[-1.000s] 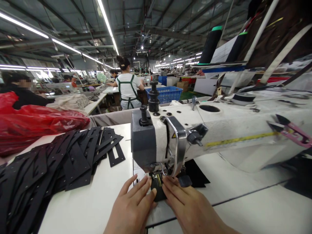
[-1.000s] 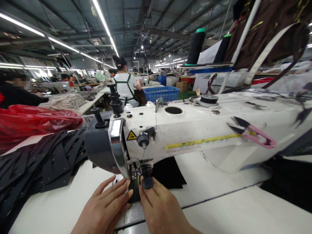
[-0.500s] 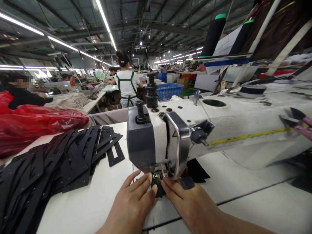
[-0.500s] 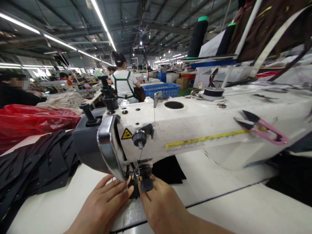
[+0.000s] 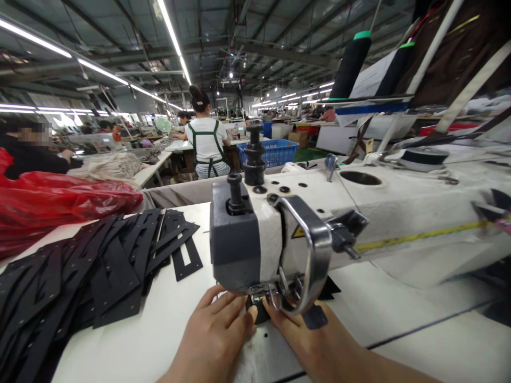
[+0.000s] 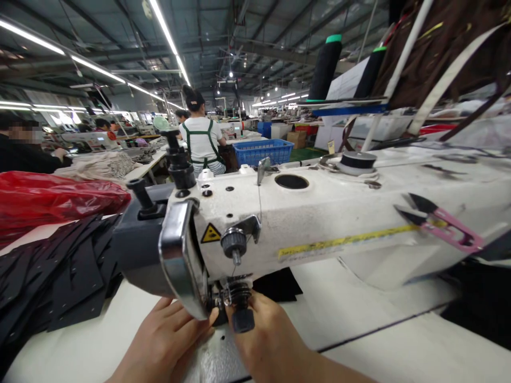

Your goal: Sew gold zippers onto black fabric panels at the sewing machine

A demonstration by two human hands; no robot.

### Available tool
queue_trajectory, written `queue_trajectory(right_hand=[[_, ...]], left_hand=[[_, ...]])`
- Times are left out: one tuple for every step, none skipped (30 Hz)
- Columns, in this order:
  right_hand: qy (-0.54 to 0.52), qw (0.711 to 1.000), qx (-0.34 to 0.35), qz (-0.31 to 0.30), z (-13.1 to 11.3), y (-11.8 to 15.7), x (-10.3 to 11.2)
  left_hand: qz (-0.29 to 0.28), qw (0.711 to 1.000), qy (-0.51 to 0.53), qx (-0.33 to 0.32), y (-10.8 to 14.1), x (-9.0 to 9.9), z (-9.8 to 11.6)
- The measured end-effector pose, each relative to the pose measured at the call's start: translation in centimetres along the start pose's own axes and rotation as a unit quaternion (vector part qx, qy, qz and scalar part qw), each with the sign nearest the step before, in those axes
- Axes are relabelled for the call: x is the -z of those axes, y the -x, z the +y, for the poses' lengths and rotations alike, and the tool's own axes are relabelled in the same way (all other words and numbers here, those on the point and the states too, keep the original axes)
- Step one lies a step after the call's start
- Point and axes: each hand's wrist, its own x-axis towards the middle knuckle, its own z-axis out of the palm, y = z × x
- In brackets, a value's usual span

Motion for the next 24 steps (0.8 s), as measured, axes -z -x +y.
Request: queue_trajectory(right_hand=[[-0.003,1.0,-0.002,-0.001,0.0,-0.1,0.1],[-0.006,1.0,-0.002,-0.002,0.0,-0.2,0.2],[-0.01,1.0,-0.001,-0.002,0.0,-0.2,0.3],[-0.012,1.0,0.001,-0.003,0.0,-0.3,0.4],[-0.015,1.0,0.002,-0.003,0.0,-0.3,0.4],[-0.016,1.0,0.001,-0.002,-0.1,-0.4,0.4],[-0.017,1.0,0.001,-0.001,-0.1,-0.4,0.4],[-0.018,1.0,0.001,0.0,-0.1,-0.5,0.3],[-0.018,1.0,0.001,0.0,-0.1,-0.5,0.2],[-0.018,1.0,0.002,0.0,0.0,-0.6,0.1],[-0.018,1.0,0.003,0.0,0.0,-0.6,0.0],[-0.016,1.0,0.005,-0.001,0.1,-0.7,-0.1],[-0.014,1.0,0.008,-0.002,0.2,-0.7,-0.2],[-0.01,1.0,0.011,-0.002,0.3,-0.7,-0.4],[-0.007,1.0,0.012,0.0,0.4,-0.7,-0.5],[-0.005,1.0,0.012,0.001,0.5,-0.6,-0.6],[-0.003,1.0,0.009,0.004,0.6,-0.5,-0.8],[-0.002,1.0,0.004,0.007,0.6,-0.4,-0.9],[-0.001,1.0,-0.004,0.012,0.7,-0.3,-1.0],[0.0,1.0,-0.013,0.016,0.7,-0.2,-1.0],[0.0,1.0,-0.019,0.019,0.6,-0.1,-1.1],[0.001,0.999,-0.025,0.022,0.6,0.1,-1.2],[0.001,0.999,-0.03,0.024,0.6,0.2,-1.2],[-0.002,0.999,-0.036,0.026,0.6,0.2,-1.2]], left_hand=[[0.001,1.0,0.003,0.006,0.0,-0.1,0.0],[-0.003,1.0,0.007,0.01,0.0,-0.2,0.1],[-0.004,1.0,0.012,0.012,0.1,-0.2,0.1],[-0.005,1.0,0.016,0.014,0.1,-0.3,0.1],[-0.008,1.0,0.02,0.015,0.1,-0.2,0.2],[-0.011,1.0,0.022,0.015,0.1,-0.2,0.1],[-0.015,0.999,0.025,0.014,0.1,-0.1,0.1],[-0.016,0.999,0.027,0.014,0.1,-0.1,0.1],[-0.018,0.999,0.029,0.015,0.1,-0.1,0.0],[-0.017,0.999,0.032,0.015,0.1,-0.1,0.0],[-0.014,0.999,0.036,0.015,0.1,-0.1,-0.1],[-0.009,0.999,0.04,0.016,0.0,-0.1,-0.1],[-0.005,0.999,0.043,0.017,0.0,-0.2,-0.1],[-0.001,0.999,0.046,0.017,-0.1,-0.2,-0.1],[0.003,0.999,0.048,0.019,-0.1,-0.2,-0.1],[0.004,0.999,0.048,0.023,-0.1,-0.2,-0.1],[0.004,0.998,0.049,0.026,-0.1,-0.2,-0.1],[0.005,0.998,0.05,0.028,-0.1,-0.2,-0.1],[0.007,0.998,0.052,0.03,-0.1,-0.2,0.0],[0.009,0.998,0.052,0.033,0.0,-0.2,0.0],[0.011,0.998,0.053,0.037,0.1,-0.3,0.0],[0.013,0.998,0.053,0.041,0.2,-0.3,0.1],[0.013,0.997,0.053,0.046,0.2,-0.3,0.2],[0.011,0.997,0.053,0.052,0.3,-0.3,0.2]])
